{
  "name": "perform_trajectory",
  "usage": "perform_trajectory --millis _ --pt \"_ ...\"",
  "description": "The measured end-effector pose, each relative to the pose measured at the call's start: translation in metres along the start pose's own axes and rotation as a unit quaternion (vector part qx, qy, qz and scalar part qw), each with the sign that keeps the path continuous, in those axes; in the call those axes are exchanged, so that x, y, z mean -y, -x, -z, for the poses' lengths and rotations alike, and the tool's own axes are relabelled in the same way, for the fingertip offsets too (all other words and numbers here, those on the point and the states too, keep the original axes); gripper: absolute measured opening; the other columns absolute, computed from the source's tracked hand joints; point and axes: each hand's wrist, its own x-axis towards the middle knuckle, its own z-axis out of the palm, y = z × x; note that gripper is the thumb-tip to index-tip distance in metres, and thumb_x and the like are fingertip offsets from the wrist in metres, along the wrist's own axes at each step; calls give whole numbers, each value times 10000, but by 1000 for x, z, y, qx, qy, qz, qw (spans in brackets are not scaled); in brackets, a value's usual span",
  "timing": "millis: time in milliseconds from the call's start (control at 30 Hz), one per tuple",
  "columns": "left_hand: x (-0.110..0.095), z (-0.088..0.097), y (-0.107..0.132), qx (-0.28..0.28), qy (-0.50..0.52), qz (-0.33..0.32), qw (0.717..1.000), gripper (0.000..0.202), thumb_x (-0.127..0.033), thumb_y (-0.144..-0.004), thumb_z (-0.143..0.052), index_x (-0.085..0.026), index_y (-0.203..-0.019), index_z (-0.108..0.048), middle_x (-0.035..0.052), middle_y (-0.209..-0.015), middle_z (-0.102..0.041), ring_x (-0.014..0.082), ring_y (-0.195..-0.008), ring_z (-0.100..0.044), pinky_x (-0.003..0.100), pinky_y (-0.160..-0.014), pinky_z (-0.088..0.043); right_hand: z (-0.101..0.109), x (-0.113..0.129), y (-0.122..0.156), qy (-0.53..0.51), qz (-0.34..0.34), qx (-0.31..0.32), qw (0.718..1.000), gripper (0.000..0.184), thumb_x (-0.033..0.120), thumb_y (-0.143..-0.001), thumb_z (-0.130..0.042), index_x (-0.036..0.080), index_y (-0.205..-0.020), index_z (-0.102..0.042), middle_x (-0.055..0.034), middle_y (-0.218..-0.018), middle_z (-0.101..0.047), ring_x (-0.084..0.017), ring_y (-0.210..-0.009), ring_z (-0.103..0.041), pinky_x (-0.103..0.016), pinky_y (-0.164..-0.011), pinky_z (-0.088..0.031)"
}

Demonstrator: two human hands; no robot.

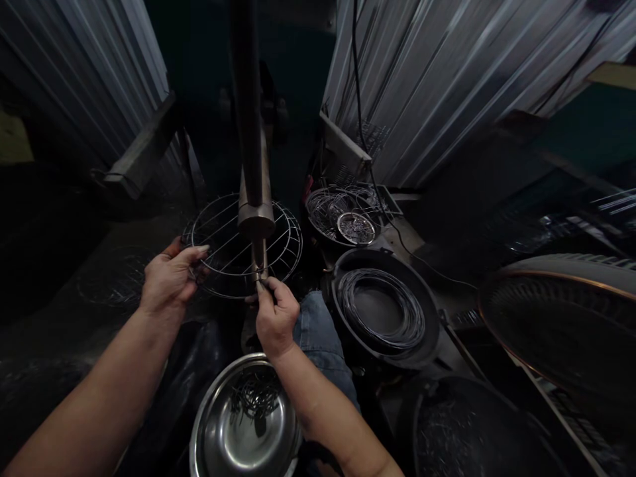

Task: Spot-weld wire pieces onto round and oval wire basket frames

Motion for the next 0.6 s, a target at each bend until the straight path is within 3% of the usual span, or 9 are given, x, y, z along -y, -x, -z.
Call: perform_trajectory --millis 133,267,467,600 --pt "-1 -2 -4 -13 -10 22 1000 435 -209 -411 -803 -166 -780 -577 -33 -584 -549 104 -477 -490 219 -423 -366 -1 9 -2 9 -11 1 1000 213 359 -757 -634 158 -824 -650 -42 -784 -708 -135 -522 -627 -251 -510 -509" --pt "-1 -4 -7 -31 -18 37 999 451 -187 -386 -799 -172 -756 -542 -35 -563 -547 112 -470 -490 220 -416 -351 -3 12 -3 15 -11 9 1000 180 337 -767 -611 163 -795 -646 -4 -652 -668 -139 -511 -618 -245 -507 -495" --pt "-2 -3 -7 0 -38 44 998 366 -192 -421 -786 -171 -680 -527 -15 -585 -548 105 -473 -471 221 -404 -328 -6 14 -5 -1 -29 17 999 152 327 -789 -588 183 -755 -625 39 -540 -603 -128 -475 -579 -246 -508 -486" --pt "-3 -1 -11 21 -52 35 998 323 -189 -522 -778 -155 -775 -581 6 -663 -562 112 -539 -494 251 -476 -372 10 18 3 7 -22 55 998 177 356 -809 -595 185 -835 -631 11 -693 -647 -131 -570 -620 -241 -536 -490"
